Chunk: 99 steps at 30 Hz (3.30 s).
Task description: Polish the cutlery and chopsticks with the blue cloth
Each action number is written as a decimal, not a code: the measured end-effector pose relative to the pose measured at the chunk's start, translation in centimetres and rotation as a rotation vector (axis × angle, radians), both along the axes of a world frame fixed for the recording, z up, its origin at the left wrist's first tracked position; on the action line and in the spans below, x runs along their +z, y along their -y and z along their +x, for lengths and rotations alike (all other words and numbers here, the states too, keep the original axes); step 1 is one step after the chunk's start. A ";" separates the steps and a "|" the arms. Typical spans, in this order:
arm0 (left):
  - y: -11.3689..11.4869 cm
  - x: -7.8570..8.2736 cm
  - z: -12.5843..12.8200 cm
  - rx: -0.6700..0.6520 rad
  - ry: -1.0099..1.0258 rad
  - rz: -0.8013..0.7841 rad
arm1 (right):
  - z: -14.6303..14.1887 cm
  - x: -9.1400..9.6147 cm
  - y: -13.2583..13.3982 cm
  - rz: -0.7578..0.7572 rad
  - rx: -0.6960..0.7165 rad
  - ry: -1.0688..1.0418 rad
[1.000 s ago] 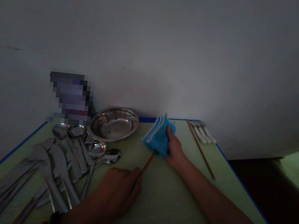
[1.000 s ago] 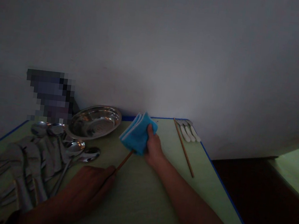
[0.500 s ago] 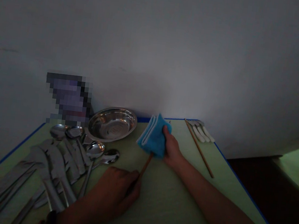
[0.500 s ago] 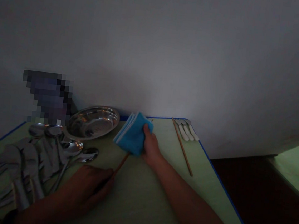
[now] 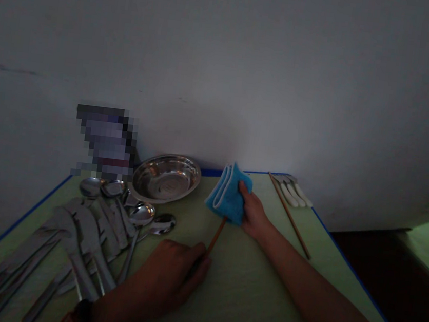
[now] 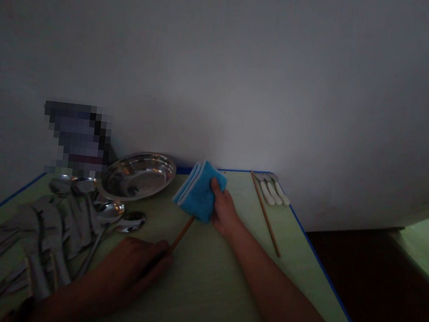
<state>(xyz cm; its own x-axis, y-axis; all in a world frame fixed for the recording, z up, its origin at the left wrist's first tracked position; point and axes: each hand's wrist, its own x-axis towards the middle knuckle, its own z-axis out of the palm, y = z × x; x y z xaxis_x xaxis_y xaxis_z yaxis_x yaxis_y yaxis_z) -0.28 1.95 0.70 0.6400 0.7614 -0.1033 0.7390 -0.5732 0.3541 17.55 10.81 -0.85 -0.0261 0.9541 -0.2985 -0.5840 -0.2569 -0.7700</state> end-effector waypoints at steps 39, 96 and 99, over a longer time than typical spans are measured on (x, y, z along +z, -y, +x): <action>0.4 0.7 -0.5 -0.132 0.148 -0.089 | 0.1 0.4 -0.3 -0.115 -0.006 -0.062; 0.2 0.1 -0.2 -0.112 0.128 -0.044 | 0.0 0.2 -0.3 -0.093 0.004 -0.041; 0.3 0.1 -0.2 -0.114 0.133 -0.042 | 0.0 0.2 -0.3 -0.093 0.004 -0.033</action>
